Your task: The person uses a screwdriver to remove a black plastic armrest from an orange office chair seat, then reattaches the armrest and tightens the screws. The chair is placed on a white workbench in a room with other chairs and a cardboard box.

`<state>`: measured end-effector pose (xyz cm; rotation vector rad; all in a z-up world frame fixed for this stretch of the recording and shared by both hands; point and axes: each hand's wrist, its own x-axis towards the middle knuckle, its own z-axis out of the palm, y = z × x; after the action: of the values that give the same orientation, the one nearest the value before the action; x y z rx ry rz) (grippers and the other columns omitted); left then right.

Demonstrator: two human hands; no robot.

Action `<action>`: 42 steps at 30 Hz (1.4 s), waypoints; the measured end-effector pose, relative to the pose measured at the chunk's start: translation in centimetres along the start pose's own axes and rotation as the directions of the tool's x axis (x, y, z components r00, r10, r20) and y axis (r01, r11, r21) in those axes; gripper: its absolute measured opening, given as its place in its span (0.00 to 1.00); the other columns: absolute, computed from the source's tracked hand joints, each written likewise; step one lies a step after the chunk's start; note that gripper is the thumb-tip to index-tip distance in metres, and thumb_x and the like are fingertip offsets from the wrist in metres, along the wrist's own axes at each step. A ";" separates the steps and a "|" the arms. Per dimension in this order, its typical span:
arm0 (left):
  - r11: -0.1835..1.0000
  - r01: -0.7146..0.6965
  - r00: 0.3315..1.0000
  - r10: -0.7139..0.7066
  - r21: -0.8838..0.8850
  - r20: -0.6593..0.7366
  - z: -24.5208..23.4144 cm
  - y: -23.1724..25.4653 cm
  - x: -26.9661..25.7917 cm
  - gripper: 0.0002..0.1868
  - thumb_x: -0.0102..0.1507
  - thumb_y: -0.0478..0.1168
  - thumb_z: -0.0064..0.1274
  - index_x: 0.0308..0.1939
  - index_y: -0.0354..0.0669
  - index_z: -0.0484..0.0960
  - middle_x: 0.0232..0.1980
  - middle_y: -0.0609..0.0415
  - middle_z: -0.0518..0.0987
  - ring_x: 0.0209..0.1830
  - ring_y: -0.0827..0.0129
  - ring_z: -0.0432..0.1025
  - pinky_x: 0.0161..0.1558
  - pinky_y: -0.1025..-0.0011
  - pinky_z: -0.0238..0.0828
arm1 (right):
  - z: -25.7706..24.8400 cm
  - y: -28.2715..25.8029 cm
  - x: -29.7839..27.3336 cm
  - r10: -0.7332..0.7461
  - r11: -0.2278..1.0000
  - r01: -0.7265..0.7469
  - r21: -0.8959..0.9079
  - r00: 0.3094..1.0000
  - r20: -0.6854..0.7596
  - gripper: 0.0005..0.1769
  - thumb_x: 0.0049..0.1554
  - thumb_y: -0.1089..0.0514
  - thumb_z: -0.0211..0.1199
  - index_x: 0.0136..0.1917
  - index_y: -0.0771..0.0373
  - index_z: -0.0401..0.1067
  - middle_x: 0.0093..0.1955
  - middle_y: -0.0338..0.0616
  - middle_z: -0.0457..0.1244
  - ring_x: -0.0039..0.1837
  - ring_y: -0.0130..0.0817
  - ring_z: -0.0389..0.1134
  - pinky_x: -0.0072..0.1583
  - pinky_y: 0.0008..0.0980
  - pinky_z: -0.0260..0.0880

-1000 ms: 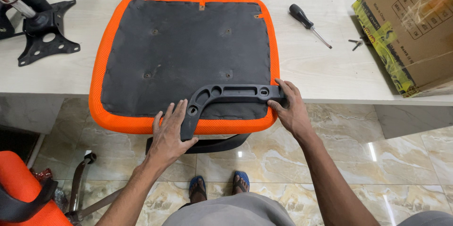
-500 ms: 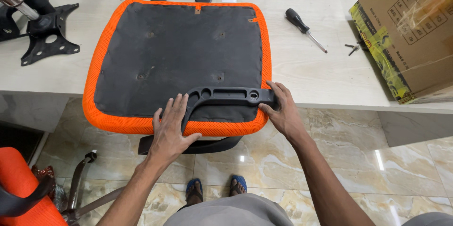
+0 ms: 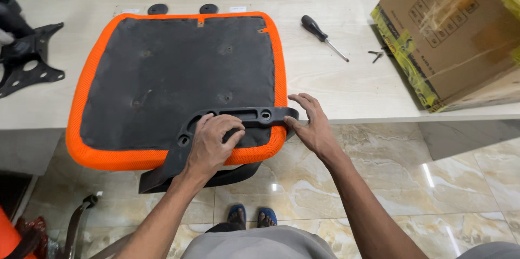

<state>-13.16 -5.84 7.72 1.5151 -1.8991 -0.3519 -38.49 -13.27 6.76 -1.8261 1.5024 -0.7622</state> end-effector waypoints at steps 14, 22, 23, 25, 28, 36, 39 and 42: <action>0.919 -0.189 0.931 0.279 -0.346 0.234 8.4 6.6 11.9 0.11 0.64 0.44 0.56 0.46 0.45 0.85 0.52 0.49 0.84 0.55 0.55 0.76 0.58 0.60 0.70 | -7.7 3.7 -3.3 0.120 0.991 -0.130 -0.004 0.925 -0.360 0.20 0.57 0.48 0.64 0.62 0.53 0.74 0.69 0.45 0.63 0.67 0.40 0.65 0.60 0.40 0.70; 0.939 -0.131 0.890 0.253 -0.320 0.380 13.3 8.0 14.8 0.12 0.64 0.44 0.53 0.48 0.45 0.85 0.58 0.50 0.82 0.59 0.55 0.75 0.61 0.59 0.69 | -10.3 11.7 1.2 0.277 0.961 -0.255 0.109 0.890 -0.361 0.21 0.58 0.49 0.63 0.63 0.56 0.74 0.65 0.49 0.66 0.63 0.42 0.70 0.59 0.40 0.72; 0.950 -0.094 0.895 0.211 -0.297 0.393 13.9 8.1 15.2 0.13 0.64 0.44 0.53 0.48 0.45 0.85 0.58 0.51 0.82 0.59 0.56 0.75 0.60 0.60 0.69 | -10.7 12.8 2.5 0.293 0.956 -0.261 0.136 0.892 -0.345 0.21 0.58 0.49 0.63 0.63 0.56 0.74 0.64 0.49 0.67 0.62 0.41 0.71 0.58 0.40 0.73; 0.974 -0.010 0.890 0.112 -0.226 0.442 15.5 8.5 16.1 0.13 0.64 0.45 0.53 0.49 0.47 0.85 0.60 0.51 0.81 0.61 0.57 0.74 0.61 0.60 0.69 | -11.6 15.0 5.3 0.311 0.950 -0.302 0.077 0.906 -0.288 0.21 0.59 0.50 0.62 0.64 0.58 0.73 0.64 0.49 0.67 0.61 0.41 0.71 0.59 0.40 0.72; 0.983 0.056 0.883 0.033 -0.176 0.468 18.5 9.0 17.0 0.16 0.64 0.46 0.53 0.54 0.48 0.84 0.61 0.50 0.81 0.60 0.55 0.76 0.62 0.61 0.70 | -13.3 18.6 9.3 0.315 0.949 -0.300 0.098 0.917 -0.244 0.24 0.59 0.52 0.62 0.68 0.59 0.70 0.64 0.50 0.67 0.60 0.42 0.71 0.60 0.39 0.72; 0.995 0.060 0.803 -0.096 0.079 0.588 24.9 9.9 18.1 0.30 0.60 0.50 0.59 0.64 0.43 0.75 0.71 0.42 0.69 0.65 0.50 0.69 0.64 0.59 0.65 | -16.1 24.0 18.5 0.260 0.959 -0.282 -0.031 0.918 -0.301 0.36 0.58 0.53 0.66 0.76 0.60 0.58 0.64 0.55 0.64 0.63 0.47 0.68 0.65 0.44 0.67; 0.977 0.185 0.757 -0.209 0.103 0.619 24.5 10.3 18.9 0.30 0.62 0.52 0.57 0.66 0.44 0.74 0.68 0.43 0.73 0.65 0.52 0.71 0.66 0.60 0.66 | -16.3 23.6 20.3 0.263 0.948 -0.303 -0.099 0.919 -0.293 0.39 0.57 0.52 0.67 0.77 0.60 0.57 0.63 0.53 0.64 0.64 0.47 0.67 0.65 0.45 0.66; 0.936 0.321 0.672 -0.334 0.146 0.661 23.9 10.9 19.4 0.30 0.64 0.52 0.54 0.68 0.46 0.73 0.65 0.43 0.78 0.63 0.56 0.74 0.66 0.62 0.69 | -15.7 22.7 20.9 0.283 0.925 -0.348 -0.155 0.900 -0.331 0.37 0.55 0.51 0.69 0.74 0.58 0.59 0.61 0.50 0.63 0.63 0.47 0.66 0.63 0.46 0.65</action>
<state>-38.72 -25.50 2.98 1.9174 -2.1342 -1.2098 -60.77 -38.79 -0.49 -1.5963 2.0922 -0.7680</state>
